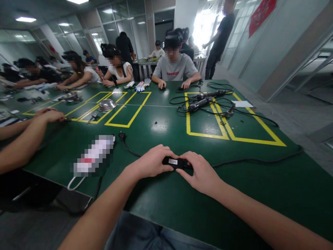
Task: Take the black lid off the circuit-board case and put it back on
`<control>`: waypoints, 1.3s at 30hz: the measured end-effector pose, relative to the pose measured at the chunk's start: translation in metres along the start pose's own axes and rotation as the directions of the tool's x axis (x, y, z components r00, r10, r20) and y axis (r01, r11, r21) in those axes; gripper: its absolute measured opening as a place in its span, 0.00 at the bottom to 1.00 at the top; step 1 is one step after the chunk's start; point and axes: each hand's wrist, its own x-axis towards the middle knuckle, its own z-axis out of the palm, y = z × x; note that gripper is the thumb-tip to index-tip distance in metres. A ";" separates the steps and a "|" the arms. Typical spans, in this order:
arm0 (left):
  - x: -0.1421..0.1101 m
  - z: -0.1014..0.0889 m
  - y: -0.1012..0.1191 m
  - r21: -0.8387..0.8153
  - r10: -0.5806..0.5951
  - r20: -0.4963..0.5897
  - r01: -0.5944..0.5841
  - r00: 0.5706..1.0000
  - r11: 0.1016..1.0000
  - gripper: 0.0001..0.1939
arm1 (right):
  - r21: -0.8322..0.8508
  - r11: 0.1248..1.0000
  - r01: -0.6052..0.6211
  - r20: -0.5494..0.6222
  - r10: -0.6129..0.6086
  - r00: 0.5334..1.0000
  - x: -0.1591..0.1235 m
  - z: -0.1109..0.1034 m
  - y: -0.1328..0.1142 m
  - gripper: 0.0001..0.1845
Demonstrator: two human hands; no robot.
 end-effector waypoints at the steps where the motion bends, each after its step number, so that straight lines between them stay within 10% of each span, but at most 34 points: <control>1: 0.000 0.000 -0.001 -0.029 -0.008 -0.007 0.008 1.000 1.000 0.19 | 0.001 1.000 0.000 -0.004 0.000 1.000 0.000 0.001 0.000 0.11; 9: -0.005 0.001 -0.011 -0.376 -0.134 -0.113 0.083 0.984 0.923 0.21 | 0.124 0.985 -0.119 -0.058 0.127 0.990 -0.007 0.005 0.001 0.30; 15: -0.001 0.009 -0.025 -0.204 -0.257 -0.254 0.208 0.933 0.957 0.08 | 0.023 0.999 0.027 -0.037 -0.026 0.999 -0.011 0.005 -0.001 0.05; 20: -0.009 0.005 -0.018 -0.123 -0.129 -0.297 0.097 0.946 0.988 0.04 | 0.007 0.996 0.088 -0.042 -0.088 0.995 -0.012 0.003 -0.001 0.07; 29: -0.025 -0.006 -0.008 -0.179 -0.214 -0.027 0.206 0.976 0.962 0.05 | -0.035 0.992 0.124 -0.078 -0.126 0.989 -0.013 -0.001 0.000 0.09; 39: -0.021 -0.002 -0.011 -0.249 -0.192 -0.107 0.161 0.976 0.955 0.03 | 0.039 0.991 0.126 -0.116 -0.121 0.986 -0.011 -0.001 0.008 0.05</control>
